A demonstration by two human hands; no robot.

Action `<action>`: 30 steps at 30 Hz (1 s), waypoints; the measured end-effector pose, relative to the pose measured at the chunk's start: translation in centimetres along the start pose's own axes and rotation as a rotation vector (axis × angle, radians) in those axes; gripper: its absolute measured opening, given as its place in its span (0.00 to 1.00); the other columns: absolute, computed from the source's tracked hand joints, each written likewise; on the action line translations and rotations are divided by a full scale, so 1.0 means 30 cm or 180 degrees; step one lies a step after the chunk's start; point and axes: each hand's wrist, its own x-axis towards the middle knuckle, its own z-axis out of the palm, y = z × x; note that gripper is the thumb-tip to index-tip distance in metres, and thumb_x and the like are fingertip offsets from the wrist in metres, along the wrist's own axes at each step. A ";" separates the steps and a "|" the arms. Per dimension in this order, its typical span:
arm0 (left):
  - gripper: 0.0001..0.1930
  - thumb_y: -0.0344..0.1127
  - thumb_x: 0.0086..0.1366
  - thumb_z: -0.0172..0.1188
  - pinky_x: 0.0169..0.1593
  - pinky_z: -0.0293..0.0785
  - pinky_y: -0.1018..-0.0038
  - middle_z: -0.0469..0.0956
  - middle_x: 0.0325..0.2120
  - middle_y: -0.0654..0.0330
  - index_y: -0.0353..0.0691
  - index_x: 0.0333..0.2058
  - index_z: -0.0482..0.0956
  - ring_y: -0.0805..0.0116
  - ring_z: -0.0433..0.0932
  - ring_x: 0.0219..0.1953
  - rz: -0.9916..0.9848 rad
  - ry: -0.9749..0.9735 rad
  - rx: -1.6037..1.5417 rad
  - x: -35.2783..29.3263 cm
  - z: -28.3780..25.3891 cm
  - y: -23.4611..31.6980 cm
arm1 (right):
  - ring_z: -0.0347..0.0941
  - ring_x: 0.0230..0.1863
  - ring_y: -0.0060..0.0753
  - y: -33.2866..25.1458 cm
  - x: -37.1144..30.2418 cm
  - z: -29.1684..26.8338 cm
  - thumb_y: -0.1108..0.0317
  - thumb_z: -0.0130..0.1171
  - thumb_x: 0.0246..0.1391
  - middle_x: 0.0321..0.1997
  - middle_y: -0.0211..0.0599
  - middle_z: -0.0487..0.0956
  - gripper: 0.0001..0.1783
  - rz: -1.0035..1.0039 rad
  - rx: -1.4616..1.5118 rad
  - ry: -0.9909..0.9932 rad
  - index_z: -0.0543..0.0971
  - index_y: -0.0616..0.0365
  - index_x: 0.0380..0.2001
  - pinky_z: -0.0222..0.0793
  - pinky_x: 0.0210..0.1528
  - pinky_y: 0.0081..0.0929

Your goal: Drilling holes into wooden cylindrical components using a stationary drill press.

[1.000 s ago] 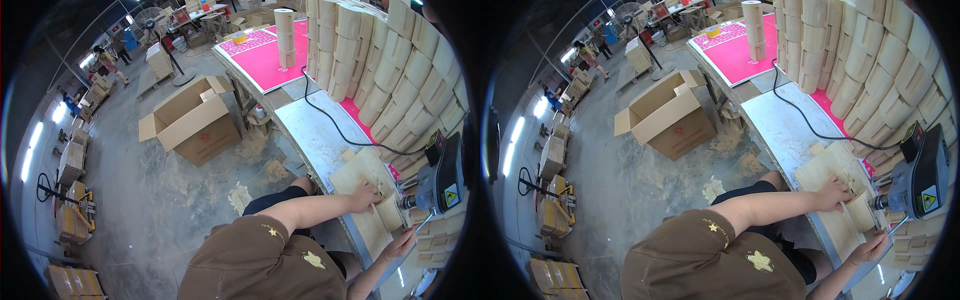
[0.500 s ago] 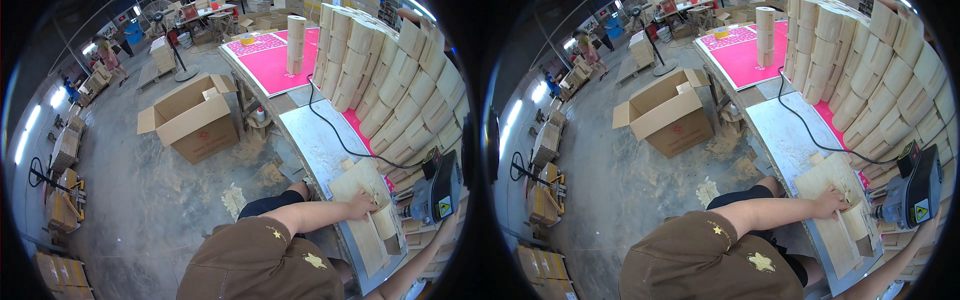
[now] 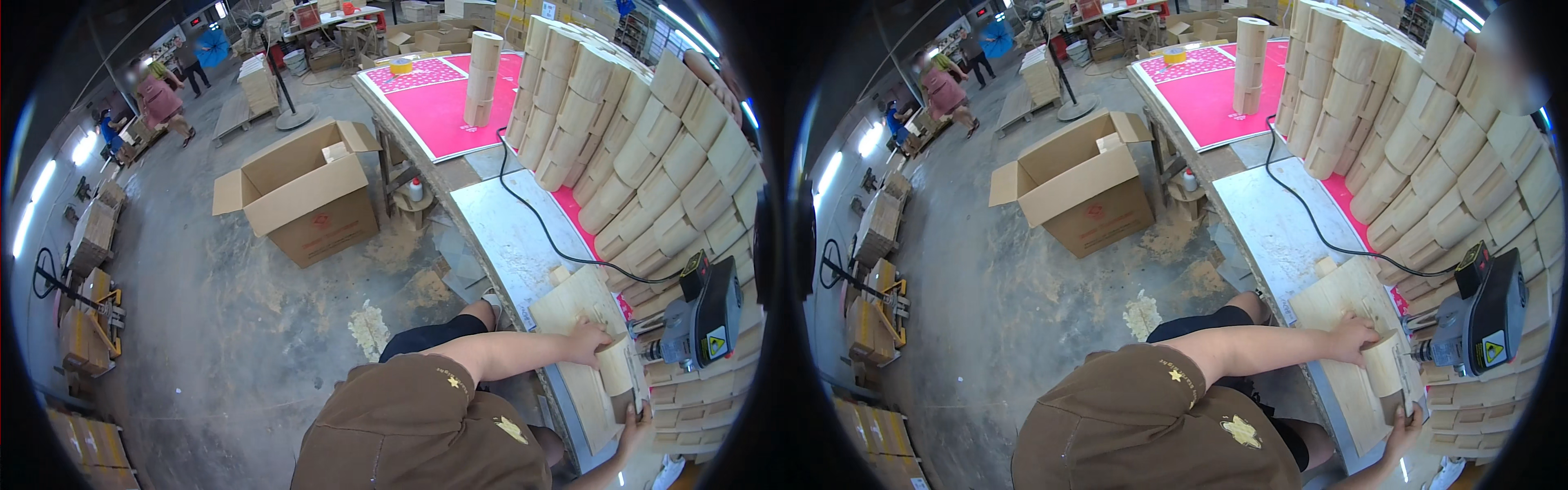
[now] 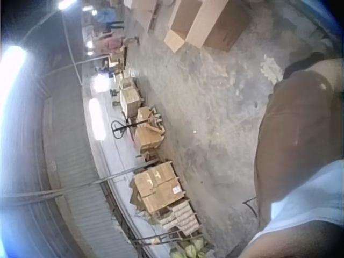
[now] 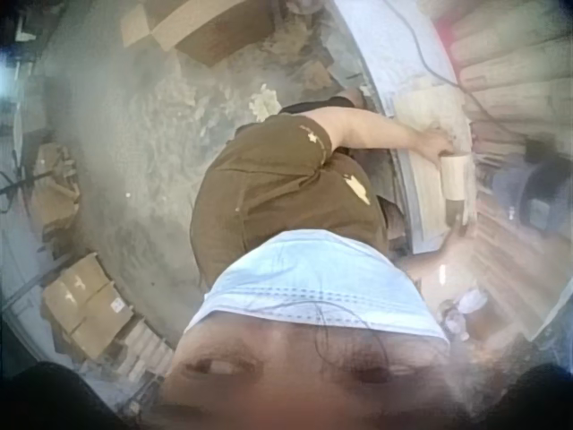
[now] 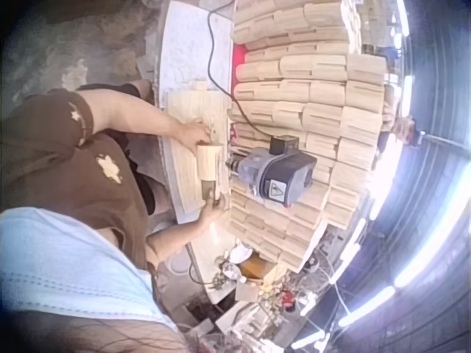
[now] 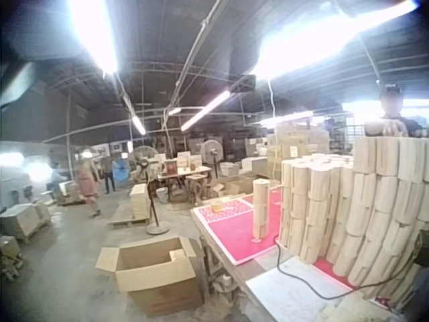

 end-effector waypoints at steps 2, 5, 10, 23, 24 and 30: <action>0.27 0.46 0.29 0.73 0.42 0.55 0.63 0.72 0.30 0.62 0.46 0.33 0.79 0.62 0.71 0.39 0.0605 0.0042 -0.0074 -0.019 -0.026 -0.037 | 0.63 0.34 0.24 0.044 -0.024 0.033 0.71 0.58 0.50 0.32 0.30 0.71 0.14 0.0029 0.0652 -0.0019 0.72 0.65 0.39 0.60 0.40 0.21; 0.25 0.45 0.31 0.72 0.41 0.60 0.65 0.71 0.30 0.60 0.42 0.32 0.78 0.60 0.72 0.37 0.0761 -0.0355 -0.0234 -0.104 -0.180 -0.029 | 0.62 0.33 0.23 0.008 -0.095 0.062 0.71 0.59 0.49 0.32 0.30 0.71 0.13 -0.0266 0.0511 -0.0039 0.73 0.65 0.38 0.59 0.39 0.20; 0.22 0.43 0.37 0.70 0.34 0.68 0.72 0.72 0.27 0.58 0.35 0.30 0.77 0.63 0.72 0.32 0.0099 -0.0300 -0.0835 -0.272 -0.550 -0.013 | 0.59 0.29 0.14 -0.122 -0.208 0.059 0.67 0.58 0.50 0.29 0.21 0.70 0.12 0.0019 0.1338 -0.0320 0.75 0.62 0.37 0.55 0.33 0.12; 0.18 0.44 0.46 0.69 0.23 0.68 0.77 0.75 0.19 0.60 0.33 0.24 0.77 0.74 0.72 0.19 -0.2045 0.1418 -0.2840 -0.406 -0.792 0.079 | 0.66 0.31 0.18 -0.033 -0.241 0.187 0.65 0.61 0.48 0.29 0.29 0.76 0.15 0.0759 0.2471 -0.0347 0.76 0.64 0.37 0.60 0.37 0.17; 0.18 0.44 0.45 0.69 0.21 0.66 0.78 0.73 0.18 0.61 0.33 0.22 0.77 0.74 0.71 0.18 -0.2065 0.1308 -0.2704 -0.401 -0.777 0.091 | 0.66 0.31 0.18 -0.069 -0.253 0.174 0.65 0.61 0.48 0.29 0.28 0.75 0.15 0.0626 0.2302 -0.0401 0.76 0.64 0.36 0.60 0.37 0.16; 0.18 0.44 0.44 0.70 0.21 0.61 0.80 0.72 0.15 0.65 0.35 0.18 0.76 0.78 0.67 0.17 -0.1991 0.0633 -0.1856 -0.327 -0.694 0.157 | 0.64 0.34 0.23 -0.250 -0.332 0.038 0.66 0.59 0.43 0.30 0.29 0.70 0.15 -0.0012 0.1343 -0.0042 0.75 0.65 0.34 0.60 0.37 0.20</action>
